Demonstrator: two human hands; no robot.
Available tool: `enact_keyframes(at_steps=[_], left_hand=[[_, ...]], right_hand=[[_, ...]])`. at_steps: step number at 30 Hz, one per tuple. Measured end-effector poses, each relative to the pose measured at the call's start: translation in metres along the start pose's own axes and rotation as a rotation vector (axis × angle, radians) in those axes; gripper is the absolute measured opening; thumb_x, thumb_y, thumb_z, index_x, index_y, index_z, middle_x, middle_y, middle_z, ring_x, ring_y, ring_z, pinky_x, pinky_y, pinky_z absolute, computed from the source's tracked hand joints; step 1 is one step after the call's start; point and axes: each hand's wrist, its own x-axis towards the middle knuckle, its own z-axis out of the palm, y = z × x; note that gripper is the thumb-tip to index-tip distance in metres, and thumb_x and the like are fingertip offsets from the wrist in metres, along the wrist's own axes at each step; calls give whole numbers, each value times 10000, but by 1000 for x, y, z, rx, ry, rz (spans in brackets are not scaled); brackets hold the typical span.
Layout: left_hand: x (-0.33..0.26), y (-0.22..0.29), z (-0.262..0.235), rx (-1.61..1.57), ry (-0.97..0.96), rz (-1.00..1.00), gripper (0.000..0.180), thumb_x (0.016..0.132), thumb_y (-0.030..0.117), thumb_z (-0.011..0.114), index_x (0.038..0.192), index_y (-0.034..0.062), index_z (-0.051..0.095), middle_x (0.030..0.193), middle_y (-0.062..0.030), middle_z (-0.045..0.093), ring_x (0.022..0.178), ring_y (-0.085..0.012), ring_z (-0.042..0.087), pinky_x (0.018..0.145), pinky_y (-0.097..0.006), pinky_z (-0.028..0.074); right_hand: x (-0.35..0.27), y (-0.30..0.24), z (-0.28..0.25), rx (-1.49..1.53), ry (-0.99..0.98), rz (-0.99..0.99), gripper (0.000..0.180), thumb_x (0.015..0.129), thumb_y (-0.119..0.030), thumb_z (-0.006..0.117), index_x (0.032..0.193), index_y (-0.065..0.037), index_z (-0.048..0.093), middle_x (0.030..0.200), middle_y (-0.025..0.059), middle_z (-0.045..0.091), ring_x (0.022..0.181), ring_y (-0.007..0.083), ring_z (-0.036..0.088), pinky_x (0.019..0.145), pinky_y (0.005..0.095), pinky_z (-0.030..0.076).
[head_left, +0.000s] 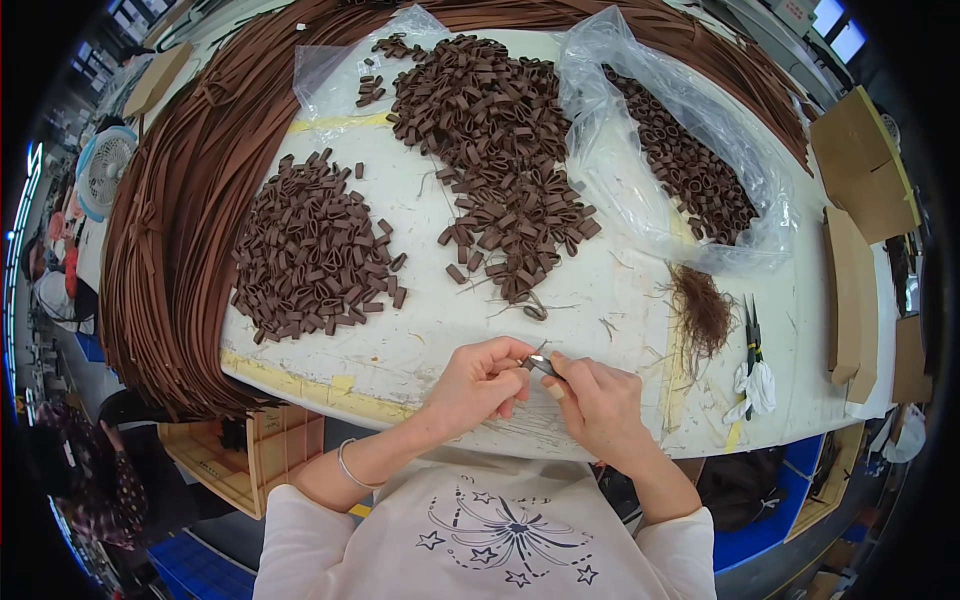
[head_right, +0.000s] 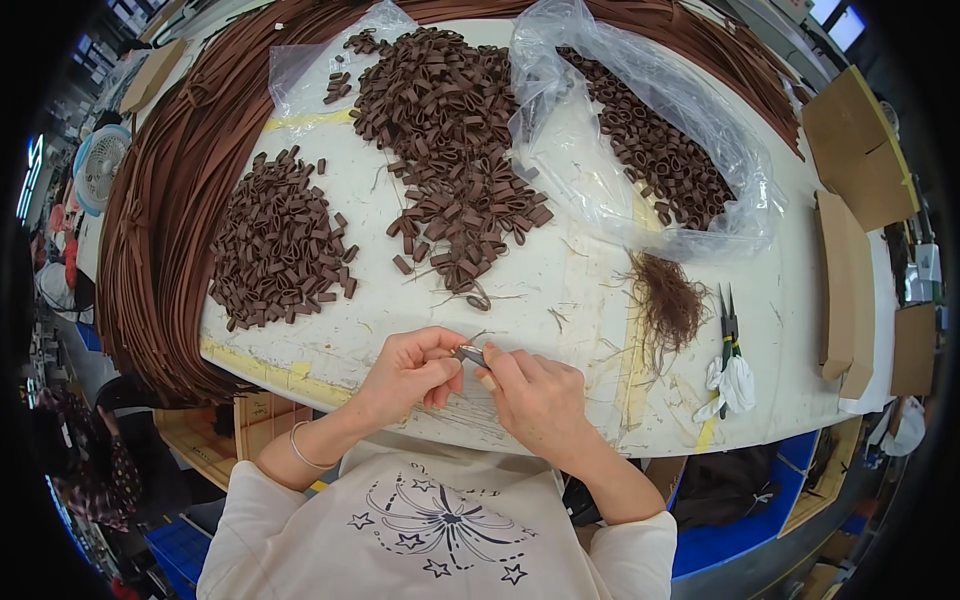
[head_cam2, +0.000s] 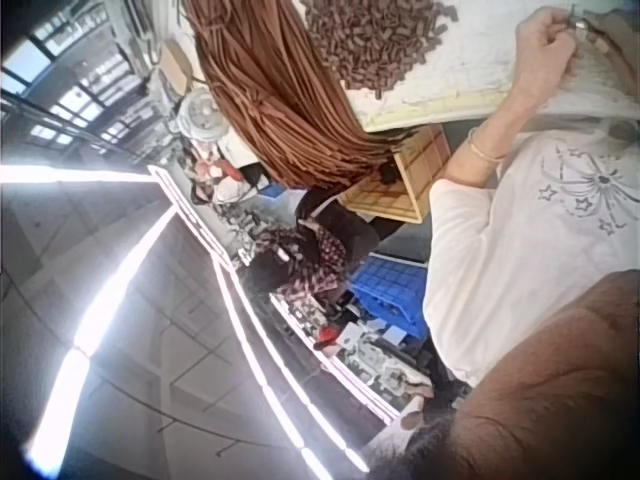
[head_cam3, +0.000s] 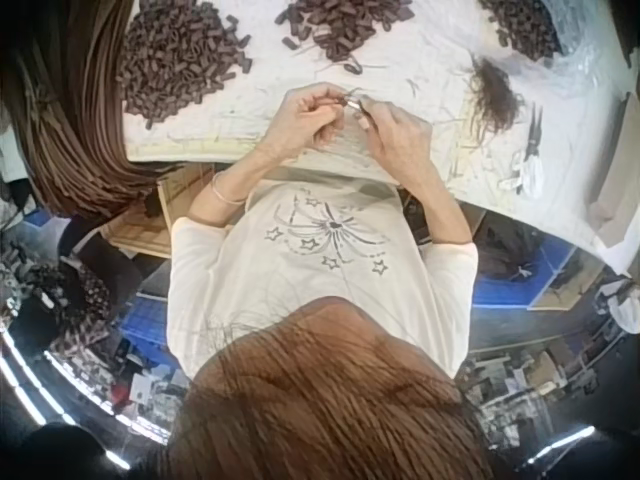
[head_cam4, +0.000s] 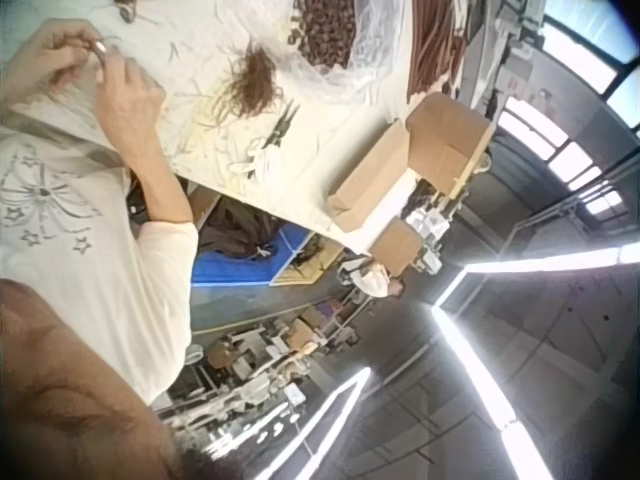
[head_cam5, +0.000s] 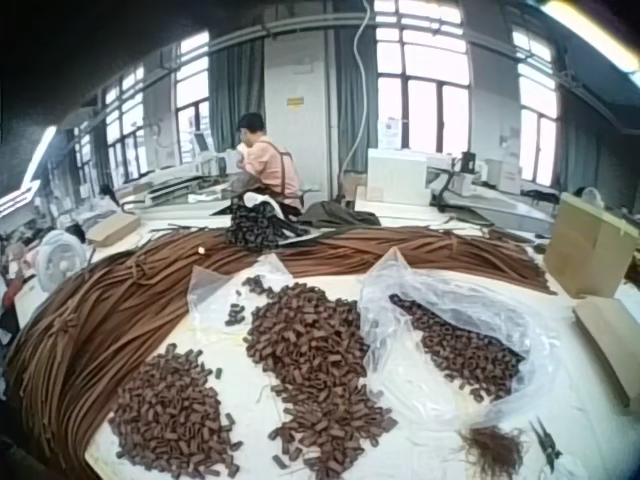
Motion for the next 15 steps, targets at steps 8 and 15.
enact_keyframes(at_steps=[8,15], left_hand=[[6,5,-9,23,-170,69,311,840,54,438,1148,26,408,792,-55,582,561,-60,514,486,-177,408],[6,3,-17,246,-235,189,373,839,56,409,1208,50,349,861,-80,609,609,-103,538,567,-228,443]], right_hand=[[-6,18,-8,1021,-168,563,179,814,-143,567,906,-10,490,693,27,568,583,101,524,513,225,406],[3,13,-16,1179,-464,752,193,819,-173,562,904,-25,473,674,35,553,554,43,447,459,188,328]])
